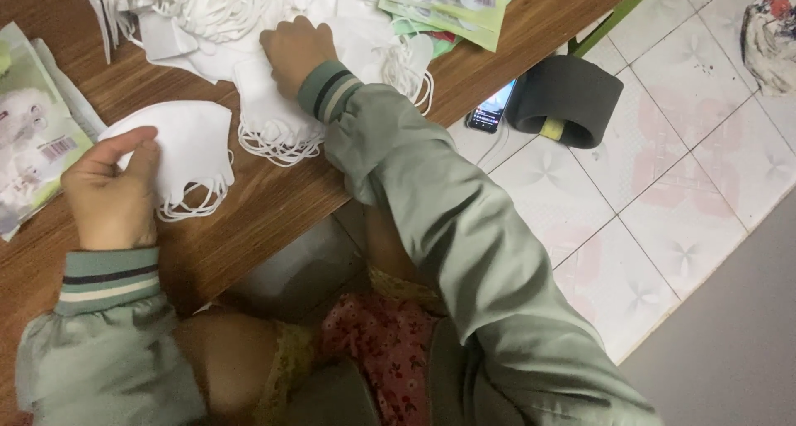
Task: Folding and stacking white face masks on a wooden table.
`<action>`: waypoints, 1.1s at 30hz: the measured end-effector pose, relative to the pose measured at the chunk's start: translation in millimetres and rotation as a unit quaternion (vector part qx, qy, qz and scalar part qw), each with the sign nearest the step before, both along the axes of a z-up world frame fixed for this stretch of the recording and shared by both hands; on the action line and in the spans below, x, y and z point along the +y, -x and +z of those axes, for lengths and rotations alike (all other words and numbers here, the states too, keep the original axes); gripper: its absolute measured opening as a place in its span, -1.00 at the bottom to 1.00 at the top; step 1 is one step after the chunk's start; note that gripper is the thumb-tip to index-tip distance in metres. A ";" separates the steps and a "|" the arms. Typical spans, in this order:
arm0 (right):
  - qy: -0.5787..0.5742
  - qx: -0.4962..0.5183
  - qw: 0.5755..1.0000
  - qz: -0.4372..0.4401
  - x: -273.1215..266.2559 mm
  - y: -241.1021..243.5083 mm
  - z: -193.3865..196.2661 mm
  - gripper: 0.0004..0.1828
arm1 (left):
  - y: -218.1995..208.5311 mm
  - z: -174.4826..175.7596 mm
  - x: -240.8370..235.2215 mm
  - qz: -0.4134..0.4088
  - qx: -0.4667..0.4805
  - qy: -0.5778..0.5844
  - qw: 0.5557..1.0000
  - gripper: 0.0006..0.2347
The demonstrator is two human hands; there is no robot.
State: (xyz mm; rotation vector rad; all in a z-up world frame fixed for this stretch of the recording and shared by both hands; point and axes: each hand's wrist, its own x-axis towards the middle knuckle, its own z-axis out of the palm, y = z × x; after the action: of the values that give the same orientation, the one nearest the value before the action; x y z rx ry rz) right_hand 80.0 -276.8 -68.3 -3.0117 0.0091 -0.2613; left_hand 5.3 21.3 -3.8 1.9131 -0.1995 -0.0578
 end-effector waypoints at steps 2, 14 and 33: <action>0.000 -0.016 1.000 0.005 0.5 1.4 0.2 -0.77 | 0.2 -0.3 -1.0 0.003 0.004 0.002 1.000 -0.87; -0.431 -0.096 0.830 0.341 14.5 37.5 63.7 -0.72 | -3.2 -1.5 -1.6 0.025 0.000 0.033 0.999 -0.81; -0.676 0.092 0.622 0.383 39.2 57.9 80.8 -0.76 | 1.5 1.7 -7.5 0.025 0.060 0.104 0.992 -0.69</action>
State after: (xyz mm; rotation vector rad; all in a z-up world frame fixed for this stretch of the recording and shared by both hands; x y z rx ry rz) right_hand 22.1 -237.6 12.5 -1.2887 -0.6916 0.1366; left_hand 3.9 13.8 -2.2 1.7005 -0.0735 -0.1131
